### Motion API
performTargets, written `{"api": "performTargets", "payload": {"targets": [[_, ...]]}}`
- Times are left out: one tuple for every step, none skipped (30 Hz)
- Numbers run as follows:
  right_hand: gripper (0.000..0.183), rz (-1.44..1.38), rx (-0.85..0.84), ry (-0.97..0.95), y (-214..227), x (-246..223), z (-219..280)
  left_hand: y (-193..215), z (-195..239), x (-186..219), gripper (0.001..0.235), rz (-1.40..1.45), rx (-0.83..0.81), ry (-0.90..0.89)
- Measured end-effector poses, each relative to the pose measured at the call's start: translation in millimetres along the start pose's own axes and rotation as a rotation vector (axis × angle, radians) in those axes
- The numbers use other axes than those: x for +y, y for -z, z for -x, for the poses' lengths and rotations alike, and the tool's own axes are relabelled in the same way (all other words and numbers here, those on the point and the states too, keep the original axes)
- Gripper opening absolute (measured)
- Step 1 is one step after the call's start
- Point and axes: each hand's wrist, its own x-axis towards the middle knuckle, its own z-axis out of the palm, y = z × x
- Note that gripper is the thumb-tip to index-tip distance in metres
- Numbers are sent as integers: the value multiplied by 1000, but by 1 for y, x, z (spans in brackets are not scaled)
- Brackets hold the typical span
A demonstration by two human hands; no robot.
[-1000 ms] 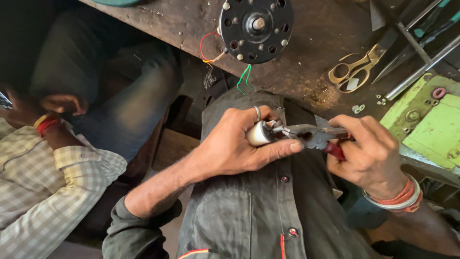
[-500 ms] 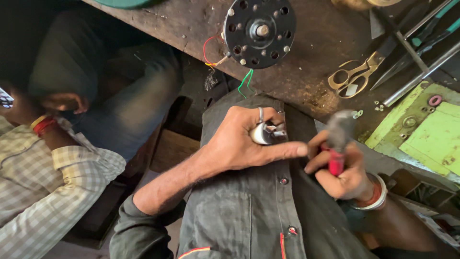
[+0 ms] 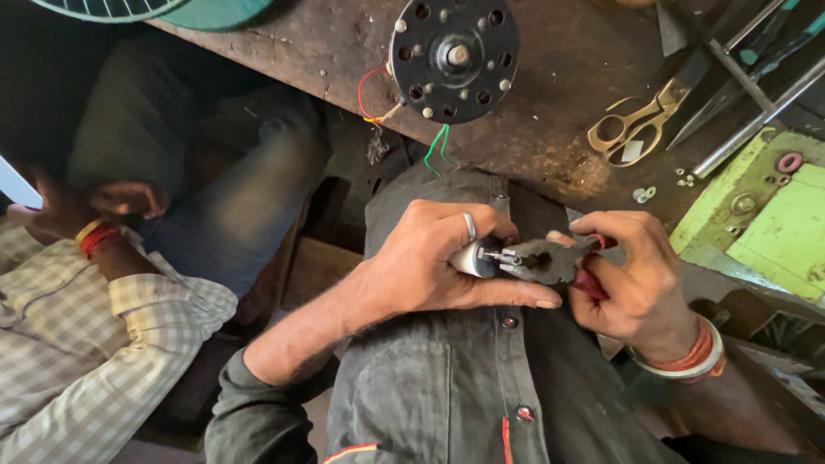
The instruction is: The person uses pliers to strip and adjust wires on a small cylindrical electrical component. They repeatedly grip, twist, and trim the wires while holding the component in one hand. The work is performed at a cluttered workbench with tools and parts visible.
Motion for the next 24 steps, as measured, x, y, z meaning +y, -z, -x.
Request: {"api": "performTargets", "payload": {"targets": [[16, 3, 4, 3, -1, 2, 2, 1, 0, 0, 49, 2, -35, 18], [16, -23, -9, -23, -3, 4, 5, 2, 0, -1, 50, 4, -70, 35], [16, -50, -25, -48, -6, 6, 9, 4, 1, -1, 50, 8, -104, 55], [17, -76, -40, -72, -9, 7, 13, 5, 1, 0, 49, -38, -107, 27], [17, -89, -43, -76, -13, 8, 17, 6, 2, 0, 48, -83, -110, -1], [17, -102, -46, -80, -17, 8, 21, 6, 3, 0, 47, -128, -112, -30], [17, -113, -49, -79, -21, 9, 24, 6, 3, -1, 47, -124, -111, -13], [17, -113, -42, -92, -23, 9, 27, 4, 4, -1, 47, -120, -109, 4], [17, -119, -37, -103, -25, 9, 30, 2, 5, -1, 48, -118, -107, 26], [17, -125, -32, -115, -26, 10, 32, -2, 6, -2, 49, -137, -94, 33], [18, -130, -43, -137, -28, 10, 34, -5, 6, -4, 50, -155, -85, 35], [20, -136, -54, -160, -28, 11, 35, -8, 7, -6, 51, -172, -76, 38], [21, -138, -61, -183, -29, 11, 35, -9, 7, -9, 52, -188, -50, 8], [20, -134, -42, -156, -29, 12, 34, -10, 7, -12, 54, -204, -23, -22], [20, -130, -23, -132, -29, 13, 33, -11, 7, -14, 56, -219, -1, -52], [20, -126, -3, -109, -28, 13, 32, -12, 8, -15, 57, -231, 38, -88], [20, -133, 5, -115, -28, 13, 29, -13, 7, -15, 58, -246, 78, -130], [20, -140, 13, -120, -28, 12, 27, -13, 5, -16, 59, -260, 118, -172], [20, -155, 12, -128, -27, 9, 26, -13, 7, -15, 60, -315, 155, -222], [20, -138, 7, -131, -26, 6, 25, -13, 8, -15, 61, -369, 191, -272], [20, -116, 10, -136, -25, 4, 23, -12, 5, -15, 62, -422, 223, -331], [20, -94, 12, -142, -24, 3, 21, -10, 4, -15, 63, -468, 226, -370], [22, -79, 20, -138, -23, 1, 20, -8, 4, -15, 64, -510, 230, -404], [26, -63, 28, -134, -22, 0, 19, -7, 4, -15, 64, -552, 235, -439]]}}
